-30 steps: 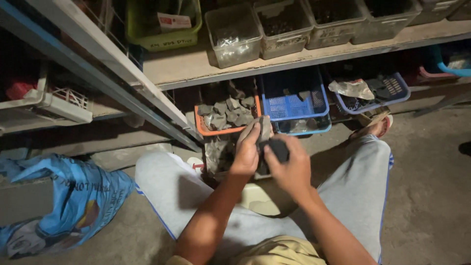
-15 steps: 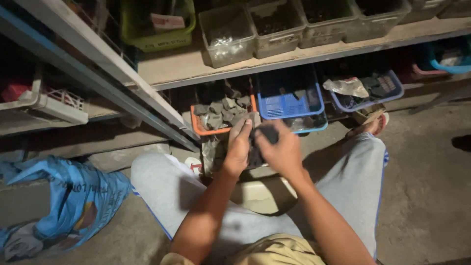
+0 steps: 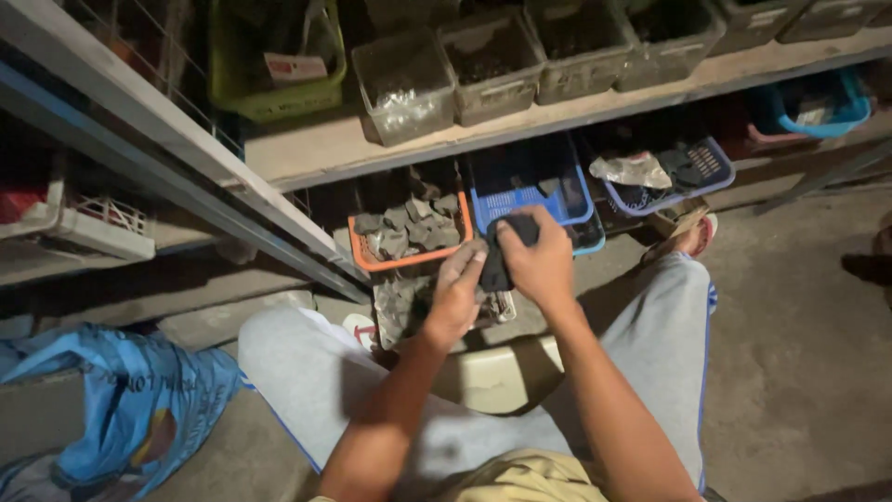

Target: Sorting through a bin of small metal fasteners and parts on a low shelf

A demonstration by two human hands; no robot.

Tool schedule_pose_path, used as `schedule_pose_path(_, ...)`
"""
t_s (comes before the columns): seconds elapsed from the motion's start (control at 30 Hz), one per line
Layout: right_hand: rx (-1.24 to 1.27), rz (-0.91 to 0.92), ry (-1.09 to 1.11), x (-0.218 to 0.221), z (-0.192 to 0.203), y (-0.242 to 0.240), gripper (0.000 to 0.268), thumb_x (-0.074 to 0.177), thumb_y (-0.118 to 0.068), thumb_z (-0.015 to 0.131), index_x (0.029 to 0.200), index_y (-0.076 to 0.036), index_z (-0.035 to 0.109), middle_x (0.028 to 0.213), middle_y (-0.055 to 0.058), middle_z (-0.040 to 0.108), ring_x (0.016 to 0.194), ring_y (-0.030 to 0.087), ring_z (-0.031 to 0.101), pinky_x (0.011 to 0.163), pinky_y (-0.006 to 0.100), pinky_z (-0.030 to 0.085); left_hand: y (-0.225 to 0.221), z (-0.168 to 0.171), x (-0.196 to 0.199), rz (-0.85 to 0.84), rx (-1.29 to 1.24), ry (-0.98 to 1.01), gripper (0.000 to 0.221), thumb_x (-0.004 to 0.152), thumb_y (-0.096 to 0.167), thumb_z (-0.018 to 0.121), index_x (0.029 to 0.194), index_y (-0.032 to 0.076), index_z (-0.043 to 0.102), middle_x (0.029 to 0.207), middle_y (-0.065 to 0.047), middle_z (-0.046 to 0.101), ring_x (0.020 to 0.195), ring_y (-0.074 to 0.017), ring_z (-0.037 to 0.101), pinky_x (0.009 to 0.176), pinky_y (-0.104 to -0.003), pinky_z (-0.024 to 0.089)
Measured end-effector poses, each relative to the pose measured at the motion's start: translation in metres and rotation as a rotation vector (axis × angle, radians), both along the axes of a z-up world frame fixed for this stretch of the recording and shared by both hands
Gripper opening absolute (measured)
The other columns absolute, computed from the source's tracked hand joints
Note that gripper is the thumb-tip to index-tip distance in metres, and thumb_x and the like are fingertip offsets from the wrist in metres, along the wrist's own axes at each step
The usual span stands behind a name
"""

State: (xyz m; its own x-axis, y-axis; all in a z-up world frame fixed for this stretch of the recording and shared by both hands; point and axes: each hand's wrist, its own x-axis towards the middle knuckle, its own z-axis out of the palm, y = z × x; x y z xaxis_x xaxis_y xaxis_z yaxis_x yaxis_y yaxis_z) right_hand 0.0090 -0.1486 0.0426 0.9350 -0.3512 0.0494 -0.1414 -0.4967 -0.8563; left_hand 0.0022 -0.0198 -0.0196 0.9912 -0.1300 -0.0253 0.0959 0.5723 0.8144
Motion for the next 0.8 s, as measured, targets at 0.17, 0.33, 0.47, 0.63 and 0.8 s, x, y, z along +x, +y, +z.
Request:
schedule_pose_path(0.17, 0.083, 0.071, -0.056, -0.03, -0.006, 0.026, 0.023, 0.082, -0.024, 0.078, 0.102, -0.013, 0.076, 0.082, 0.018, 0.073, 0.078, 0.033, 0.072, 0.07, 0.042, 0.054, 0.005, -0.005, 0.01, 0.108, 0.036, 0.072, 0.022, 0.101, 0.013, 0.055, 0.112, 0.002, 0.069, 0.091, -0.009, 0.061, 0.082, -0.0177, 0.059, 0.08, -0.03, 0.053)
schedule_pose_path(0.33, 0.111, 0.06, -0.127, -0.017, -0.011, 0.014, 0.019, 0.083, -0.021, 0.079, 0.099, -0.011, 0.077, 0.08, 0.019, 0.073, 0.077, 0.034, 0.072, 0.07, 0.041, 0.055, 0.001, 0.018, -0.005, 0.075, 0.029, 0.088, 0.024, 0.104, 0.015, 0.051, 0.113, 0.002, 0.068, 0.091, -0.009, 0.06, 0.085, -0.0188, 0.059, 0.083, -0.034, 0.053)
schedule_pose_path(0.47, 0.094, 0.033, -0.149, -0.023, -0.017, 0.019, 0.02, 0.084, -0.022, 0.077, 0.101, -0.013, 0.076, 0.082, 0.018, 0.071, 0.077, 0.032, 0.069, 0.07, 0.042, 0.052, 0.005, -0.011, 0.012, 0.048, 0.025, 0.062, 0.021, 0.102, 0.013, 0.054, 0.11, 0.002, 0.069, 0.09, -0.01, 0.062, 0.081, -0.018, 0.061, 0.077, -0.032, 0.054)
schedule_pose_path(0.63, 0.119, 0.135, -0.137, -0.031, -0.02, 0.032, 0.02, 0.08, -0.023, 0.078, 0.098, -0.015, 0.076, 0.078, 0.013, 0.07, 0.073, 0.027, 0.068, 0.068, 0.038, 0.052, 0.016, -0.003, 0.015, 0.126, 0.201, 0.03, 0.025, 0.1, 0.015, 0.056, 0.117, 0.001, 0.069, 0.1, -0.011, 0.062, 0.091, -0.0197, 0.057, 0.088, -0.034, 0.051)
schedule_pose_path(0.8, 0.09, -0.025, -0.145, 0.0, -0.021, 0.011, 0.019, 0.086, -0.029, 0.076, 0.102, -0.019, 0.074, 0.081, 0.01, 0.069, 0.076, 0.026, 0.066, 0.07, 0.038, 0.05, 0.004, -0.022, 0.008, -0.011, -0.051, -0.008, 0.02, 0.103, 0.013, 0.053, 0.109, 0.0, 0.067, 0.086, -0.008, 0.054, 0.079, -0.017, 0.057, 0.071, -0.029, 0.05)
